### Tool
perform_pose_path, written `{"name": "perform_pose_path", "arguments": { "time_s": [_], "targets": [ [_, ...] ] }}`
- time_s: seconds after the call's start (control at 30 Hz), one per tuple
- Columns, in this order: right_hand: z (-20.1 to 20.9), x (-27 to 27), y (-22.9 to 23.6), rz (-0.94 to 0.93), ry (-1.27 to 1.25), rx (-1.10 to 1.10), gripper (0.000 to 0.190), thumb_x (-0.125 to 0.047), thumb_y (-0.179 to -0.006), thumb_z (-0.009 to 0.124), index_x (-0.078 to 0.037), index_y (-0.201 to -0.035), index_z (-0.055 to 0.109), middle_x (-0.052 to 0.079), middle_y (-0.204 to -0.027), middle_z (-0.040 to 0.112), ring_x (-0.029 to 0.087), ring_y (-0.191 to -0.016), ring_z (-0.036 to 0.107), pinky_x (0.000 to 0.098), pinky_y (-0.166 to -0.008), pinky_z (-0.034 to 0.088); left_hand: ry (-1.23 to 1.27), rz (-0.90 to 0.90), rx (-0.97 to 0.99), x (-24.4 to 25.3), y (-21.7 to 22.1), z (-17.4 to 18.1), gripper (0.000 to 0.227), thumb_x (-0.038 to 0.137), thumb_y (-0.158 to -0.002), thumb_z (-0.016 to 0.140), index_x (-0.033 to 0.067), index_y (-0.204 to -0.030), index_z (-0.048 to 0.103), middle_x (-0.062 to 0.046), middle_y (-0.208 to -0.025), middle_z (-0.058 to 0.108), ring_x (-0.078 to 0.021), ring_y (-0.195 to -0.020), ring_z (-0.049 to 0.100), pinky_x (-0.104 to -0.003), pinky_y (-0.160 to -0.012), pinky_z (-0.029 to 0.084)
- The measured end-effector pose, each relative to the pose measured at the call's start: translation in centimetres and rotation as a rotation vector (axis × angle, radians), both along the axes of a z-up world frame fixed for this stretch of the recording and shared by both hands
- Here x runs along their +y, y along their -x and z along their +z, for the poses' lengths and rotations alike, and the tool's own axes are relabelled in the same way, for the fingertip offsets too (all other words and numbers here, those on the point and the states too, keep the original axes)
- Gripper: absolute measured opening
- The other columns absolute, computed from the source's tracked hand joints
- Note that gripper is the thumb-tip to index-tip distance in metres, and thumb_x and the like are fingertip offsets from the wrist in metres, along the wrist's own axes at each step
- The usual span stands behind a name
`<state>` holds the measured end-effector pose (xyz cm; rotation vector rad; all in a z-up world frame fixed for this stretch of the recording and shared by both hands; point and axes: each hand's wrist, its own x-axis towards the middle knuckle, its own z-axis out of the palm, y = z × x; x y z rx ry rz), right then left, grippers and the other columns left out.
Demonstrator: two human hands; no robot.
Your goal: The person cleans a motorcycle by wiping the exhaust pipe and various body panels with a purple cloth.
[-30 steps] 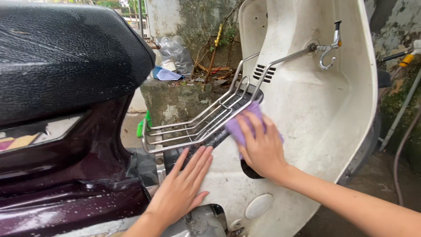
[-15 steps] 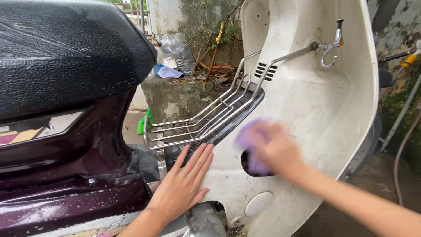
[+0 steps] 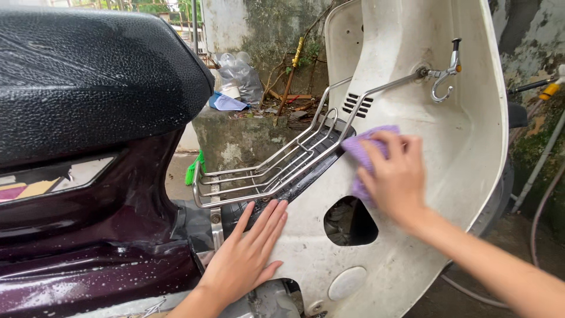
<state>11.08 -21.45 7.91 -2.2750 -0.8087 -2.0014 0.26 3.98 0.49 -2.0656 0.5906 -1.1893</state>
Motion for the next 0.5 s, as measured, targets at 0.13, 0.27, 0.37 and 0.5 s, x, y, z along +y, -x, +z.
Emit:
{"name": "perform_pose_path", "arguments": {
  "time_s": [0.13, 0.27, 0.37, 0.5],
  "targets": [
    [-4.8, 3.2, 1.1, 0.185, 0.100, 0.128, 0.045, -0.013, -0.067, 0.057, -0.021, -0.111, 0.058, 0.011, -0.101, 0.051, 0.033, -0.080, 0.043, 0.0421, -0.063, 0.042, 0.014, -0.020, -0.006, -0.3, -0.3, -0.1, 0.078, 0.054, -0.082, 0.029, -0.0018, -0.136, 0.029, -0.017, -0.145, 0.024, -0.0296, -0.135, 0.021, -0.051, -0.109, 0.016],
    [-3.1, 1.2, 0.5, 0.200, 0.220, 0.105, 0.033, -0.018, -0.072, 0.061, -0.009, -0.103, 0.059, 0.009, -0.096, 0.053, 0.027, -0.080, 0.044, 0.0320, -0.057, 0.045, 0.015, -0.028, 0.000, 0.0, -0.4, 0.0, 0.078, 0.055, -0.081, 0.030, -0.0013, -0.136, 0.029, -0.017, -0.146, 0.023, -0.0300, -0.135, 0.020, -0.051, -0.109, 0.015],
    [-3.2, 2.1, 0.2, 0.144, 0.097, 0.136, 0.038, -0.017, -0.073, 0.056, -0.015, -0.111, 0.059, 0.009, -0.096, 0.051, 0.030, -0.081, 0.043, 0.0394, -0.061, 0.043, 0.029, -0.012, -0.003, 0.2, -0.2, -0.1, 0.078, 0.055, -0.082, 0.030, -0.0009, -0.136, 0.029, -0.017, -0.145, 0.024, -0.0295, -0.135, 0.020, -0.050, -0.109, 0.015],
    [-6.2, 4.1, 4.6, 0.268, 0.438, 0.135, 0.051, -0.017, -0.056, 0.076, -0.001, -0.101, 0.057, 0.009, -0.087, 0.051, 0.027, -0.073, 0.044, 0.0332, -0.065, 0.042, 0.008, 0.018, -0.012, -0.3, -0.3, -0.2, 0.076, 0.056, -0.084, 0.026, 0.0017, -0.137, 0.030, -0.016, -0.146, 0.024, -0.0289, -0.135, 0.021, -0.050, -0.109, 0.015]
  ]
}}
